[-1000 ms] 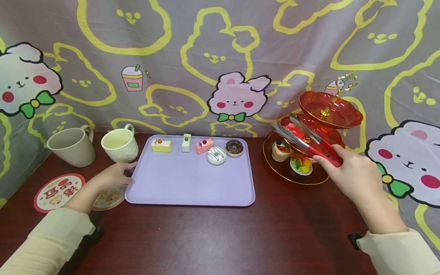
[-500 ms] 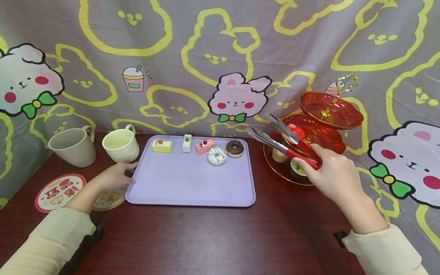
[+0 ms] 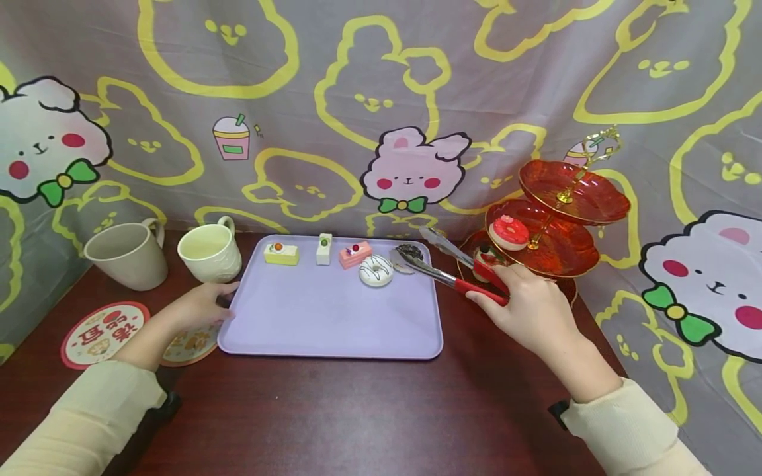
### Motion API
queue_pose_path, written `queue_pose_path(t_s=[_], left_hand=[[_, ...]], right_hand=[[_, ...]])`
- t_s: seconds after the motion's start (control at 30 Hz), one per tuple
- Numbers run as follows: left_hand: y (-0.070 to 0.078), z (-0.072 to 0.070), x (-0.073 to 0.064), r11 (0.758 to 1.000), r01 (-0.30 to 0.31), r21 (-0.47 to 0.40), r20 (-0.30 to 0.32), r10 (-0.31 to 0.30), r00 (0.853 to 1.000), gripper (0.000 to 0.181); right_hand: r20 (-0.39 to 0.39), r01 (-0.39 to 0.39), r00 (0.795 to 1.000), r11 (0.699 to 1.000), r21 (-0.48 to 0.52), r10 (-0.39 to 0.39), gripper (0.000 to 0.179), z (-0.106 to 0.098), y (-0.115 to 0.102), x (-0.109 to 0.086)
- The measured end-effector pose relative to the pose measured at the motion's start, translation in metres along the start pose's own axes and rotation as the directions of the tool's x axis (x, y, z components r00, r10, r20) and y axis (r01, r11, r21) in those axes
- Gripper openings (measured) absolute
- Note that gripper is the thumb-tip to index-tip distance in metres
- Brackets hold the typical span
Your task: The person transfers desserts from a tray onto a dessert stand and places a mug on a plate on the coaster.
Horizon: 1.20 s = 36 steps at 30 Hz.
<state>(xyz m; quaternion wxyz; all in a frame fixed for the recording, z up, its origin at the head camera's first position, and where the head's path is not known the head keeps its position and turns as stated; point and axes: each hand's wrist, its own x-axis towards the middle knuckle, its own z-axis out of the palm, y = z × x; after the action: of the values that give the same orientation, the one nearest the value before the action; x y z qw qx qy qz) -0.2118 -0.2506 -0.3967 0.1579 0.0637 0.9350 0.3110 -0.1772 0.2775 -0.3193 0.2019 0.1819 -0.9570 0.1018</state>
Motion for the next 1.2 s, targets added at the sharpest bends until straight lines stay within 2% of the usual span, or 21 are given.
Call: queue_pose_path(t_s=[0.17,0.4,0.57,0.77,1.03,1.2], left_hand=[[0.0,0.001,0.0,1.0,0.003,-0.005,0.0,-0.003,1.0,0.07],[-0.001,0.002,0.0,1.0,0.006,-0.006,0.004,-0.006,1.0,0.07],[-0.001,0.003,0.0,1.0,-0.001,-0.001,0.004,0.001,1.0,0.07],[-0.002,0.003,0.0,1.0,0.004,0.0,0.004,-0.004,1.0,0.07],[-0.001,0.001,-0.001,1.0,0.011,0.007,0.001,-0.011,1.0,0.071],[-0.002,0.001,0.001,1.0,0.014,0.0,0.005,-0.014,1.0,0.071]], right_hand=[[0.027,0.039,0.999,0.999,0.009,-0.039,0.066,0.015,-0.005,0.004],[0.111,0.048,0.992,0.998,0.031,-0.051,0.063,0.04,-0.011,0.01],[0.128,0.057,0.99,0.998,0.036,-0.061,0.059,0.054,-0.012,0.011],[0.174,0.026,0.984,0.999,0.041,-0.033,0.06,0.061,-0.012,0.013],[0.207,0.05,0.977,0.999,0.019,-0.053,0.059,0.067,-0.015,0.02],[0.2,0.051,0.978,0.998,0.028,-0.056,0.058,0.072,-0.015,0.022]])
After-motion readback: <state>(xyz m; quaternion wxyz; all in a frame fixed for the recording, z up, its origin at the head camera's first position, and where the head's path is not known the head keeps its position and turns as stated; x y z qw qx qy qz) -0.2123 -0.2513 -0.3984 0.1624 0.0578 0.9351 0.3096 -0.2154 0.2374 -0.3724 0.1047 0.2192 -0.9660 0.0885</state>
